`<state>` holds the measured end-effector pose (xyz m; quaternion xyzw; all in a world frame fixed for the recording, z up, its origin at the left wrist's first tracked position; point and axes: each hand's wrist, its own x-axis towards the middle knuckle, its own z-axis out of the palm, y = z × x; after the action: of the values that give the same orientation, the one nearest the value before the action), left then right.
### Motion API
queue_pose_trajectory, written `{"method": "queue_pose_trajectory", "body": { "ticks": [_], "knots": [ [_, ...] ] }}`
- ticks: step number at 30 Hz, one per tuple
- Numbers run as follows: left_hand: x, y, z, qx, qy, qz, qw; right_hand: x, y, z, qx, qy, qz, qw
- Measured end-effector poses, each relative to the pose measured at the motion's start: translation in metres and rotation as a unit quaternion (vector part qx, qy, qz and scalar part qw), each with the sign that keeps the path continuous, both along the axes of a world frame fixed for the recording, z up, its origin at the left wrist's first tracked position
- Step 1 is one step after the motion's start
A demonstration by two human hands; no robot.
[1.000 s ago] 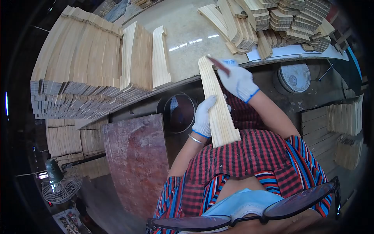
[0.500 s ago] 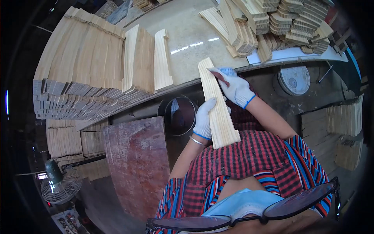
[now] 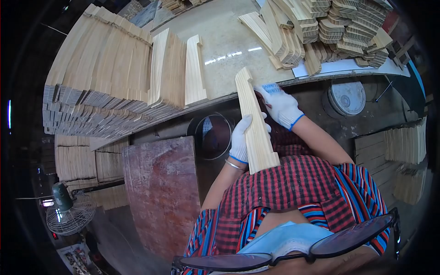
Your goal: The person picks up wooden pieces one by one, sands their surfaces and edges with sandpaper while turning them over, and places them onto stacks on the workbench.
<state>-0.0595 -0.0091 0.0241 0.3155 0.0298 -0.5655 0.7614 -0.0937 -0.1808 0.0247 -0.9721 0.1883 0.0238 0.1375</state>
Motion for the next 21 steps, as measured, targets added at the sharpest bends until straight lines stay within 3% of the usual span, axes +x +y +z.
{"method": "queue_pose_trajectory", "body": {
  "ticks": [3, 4, 5, 7, 9, 10, 11, 13, 17, 19, 21],
  "knots": [
    [0.004, 0.002, -0.016, -0.040, 0.032, 0.020, 0.998, -0.019, -0.006, -0.005, 0.112, -0.142, -0.022, 0.983],
    [0.006, 0.002, -0.029, -0.163, 0.048, -0.019, 0.985, -0.019, -0.004, 0.006, 0.103, -0.215, -0.036, 0.971],
    [0.007, 0.002, -0.040, -0.284, 0.062, -0.060, 0.955, -0.013, -0.010, 0.012, 0.102, -0.200, -0.020, 0.974],
    [0.009, 0.000, -0.038, -0.292, 0.060, -0.083, 0.951, 0.003, -0.015, 0.014, 0.053, -0.333, 0.007, 0.941],
    [0.016, 0.007, -0.027, -0.043, -0.065, -0.124, 0.989, 0.014, -0.012, 0.018, 0.012, -0.248, 0.018, 0.968],
    [0.012, 0.006, -0.004, 0.024, -0.110, -0.039, 0.993, 0.016, -0.012, 0.015, 0.010, -0.283, 0.039, 0.958],
    [0.011, 0.004, 0.003, 0.015, -0.048, 0.013, 0.999, 0.018, -0.013, 0.013, 0.011, -0.282, 0.043, 0.958],
    [0.019, 0.009, 0.013, -0.004, -0.022, -0.013, 1.000, 0.020, -0.015, 0.009, -0.020, -0.198, 0.091, 0.976],
    [0.030, 0.014, 0.003, -0.037, -0.066, -0.016, 0.997, 0.023, -0.021, 0.013, 0.080, -0.236, 0.050, 0.967],
    [0.030, 0.015, -0.001, -0.099, 0.021, -0.010, 0.995, 0.028, -0.021, 0.032, 0.046, -0.199, 0.079, 0.976],
    [0.031, 0.016, -0.007, -0.090, 0.011, -0.017, 0.996, 0.032, -0.013, 0.031, -0.011, -0.143, 0.123, 0.982]
  ]
}}
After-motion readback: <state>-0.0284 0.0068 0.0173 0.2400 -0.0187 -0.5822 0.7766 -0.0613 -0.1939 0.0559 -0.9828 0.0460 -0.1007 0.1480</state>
